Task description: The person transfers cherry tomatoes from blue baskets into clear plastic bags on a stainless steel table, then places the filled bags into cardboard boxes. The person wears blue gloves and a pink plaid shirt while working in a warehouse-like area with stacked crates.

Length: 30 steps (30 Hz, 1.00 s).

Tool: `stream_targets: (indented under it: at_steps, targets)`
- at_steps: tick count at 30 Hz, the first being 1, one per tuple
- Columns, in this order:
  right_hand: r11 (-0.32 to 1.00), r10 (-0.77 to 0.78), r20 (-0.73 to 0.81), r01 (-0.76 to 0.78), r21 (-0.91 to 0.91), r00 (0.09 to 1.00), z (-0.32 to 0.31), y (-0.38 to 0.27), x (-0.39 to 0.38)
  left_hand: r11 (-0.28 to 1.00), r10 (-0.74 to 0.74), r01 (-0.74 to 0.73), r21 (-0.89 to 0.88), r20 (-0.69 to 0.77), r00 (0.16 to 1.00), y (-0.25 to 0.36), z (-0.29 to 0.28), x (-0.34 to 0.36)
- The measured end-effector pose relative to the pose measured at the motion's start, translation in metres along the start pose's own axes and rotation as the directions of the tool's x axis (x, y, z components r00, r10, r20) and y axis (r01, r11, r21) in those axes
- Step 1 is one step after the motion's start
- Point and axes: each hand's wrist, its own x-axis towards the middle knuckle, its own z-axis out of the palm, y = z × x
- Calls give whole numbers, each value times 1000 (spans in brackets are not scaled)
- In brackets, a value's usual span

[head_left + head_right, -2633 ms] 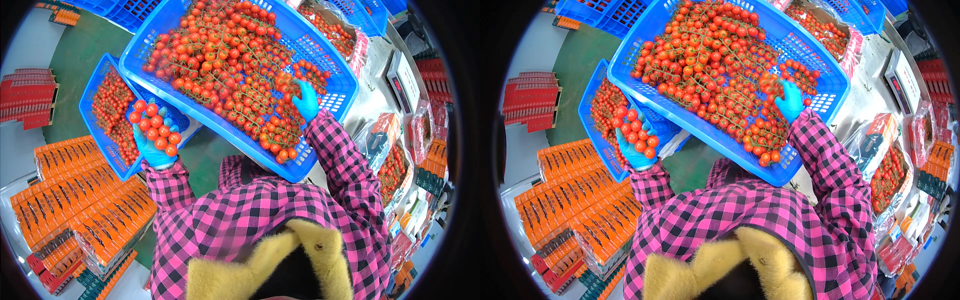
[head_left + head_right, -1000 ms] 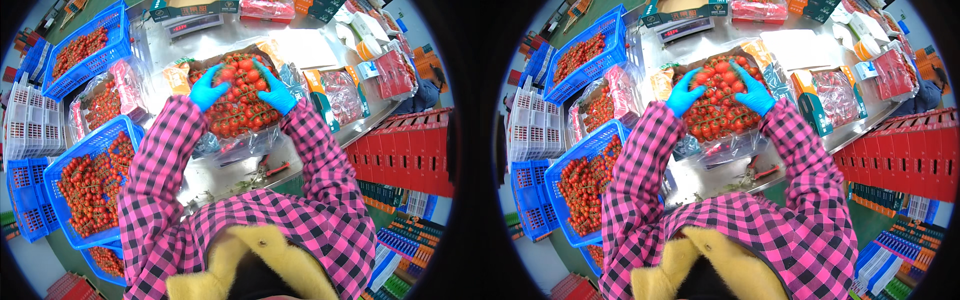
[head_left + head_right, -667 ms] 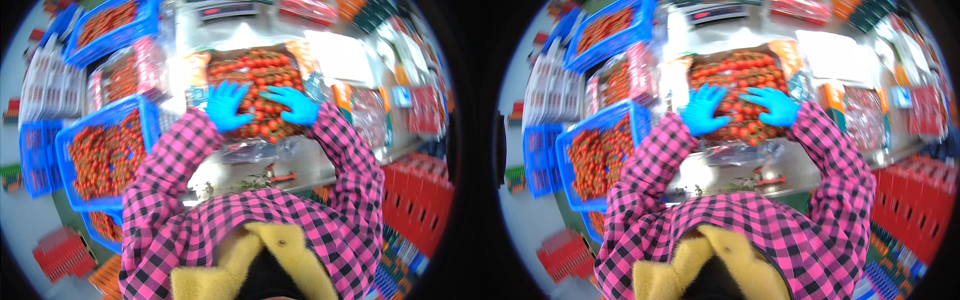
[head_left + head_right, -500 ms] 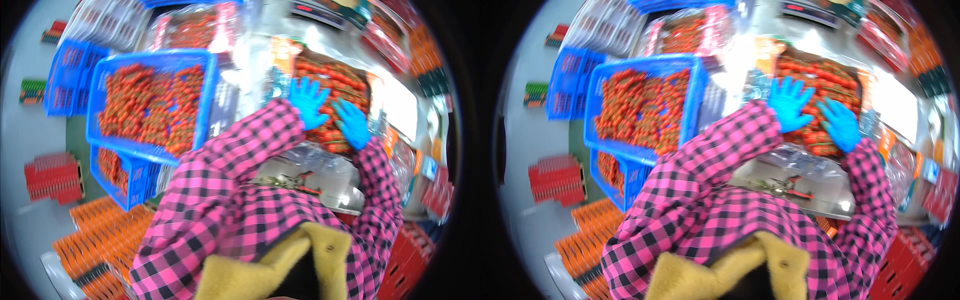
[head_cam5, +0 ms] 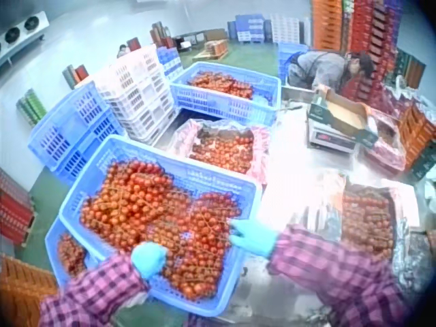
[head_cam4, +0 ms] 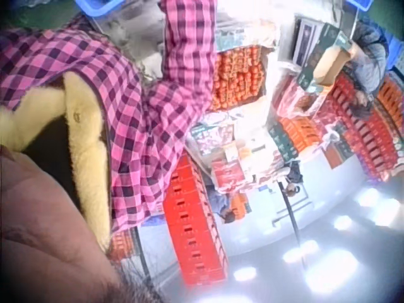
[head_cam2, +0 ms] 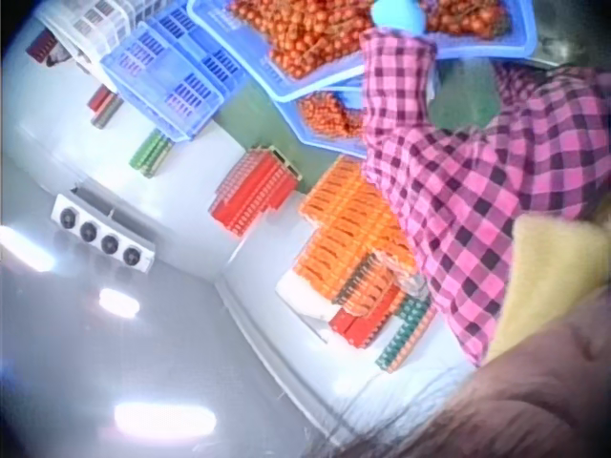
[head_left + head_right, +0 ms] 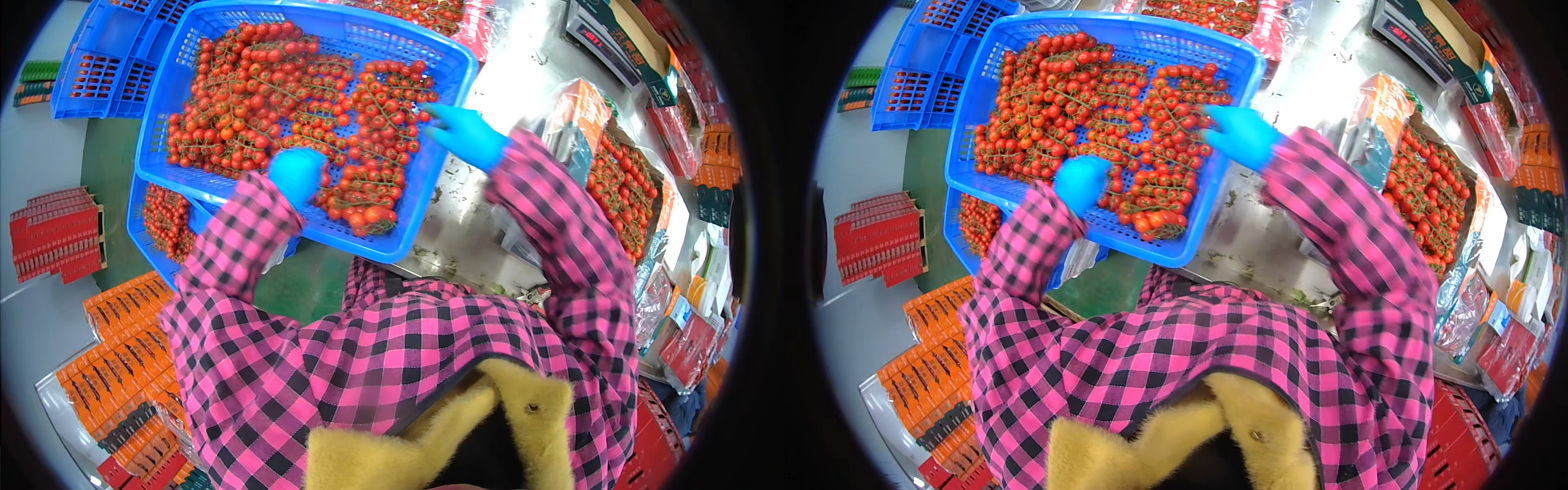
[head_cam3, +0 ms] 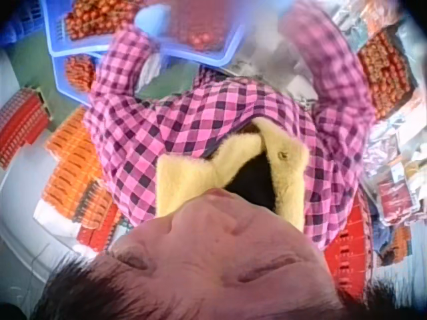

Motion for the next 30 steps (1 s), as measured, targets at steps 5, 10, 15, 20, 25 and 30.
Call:
stream_targets:
  at_steps: [5, 10, 15, 20, 25, 30]
  targets:
    - [755, 233, -11, -188, -628, 972, 89, -18, 120, 990, -29, 30, -141, 9, 1000, -99, 1, 19]
    - [793, 104, 84, -31, -608, 991, 68, 23, 148, 967, 254, -237, -95, 273, 928, -100, 19, 44]
    - [533, 305, 116, -270, 802, 945, 20, 26, 122, 963, 260, -243, -116, 167, 951, -99, 18, 61]
    - [-195, 0, 260, -255, 947, 966, 9, 10, 84, 946, 319, -295, -138, 219, 922, -96, 23, 68]
    - [-143, -96, 75, -88, 986, 993, 7, -11, 56, 704, 161, 75, -706, 261, 952, -101, 20, 73]
    - [660, -130, -257, 277, 699, 958, -3, -49, 6, -608, 402, 500, -617, 303, 864, -45, -9, 90]
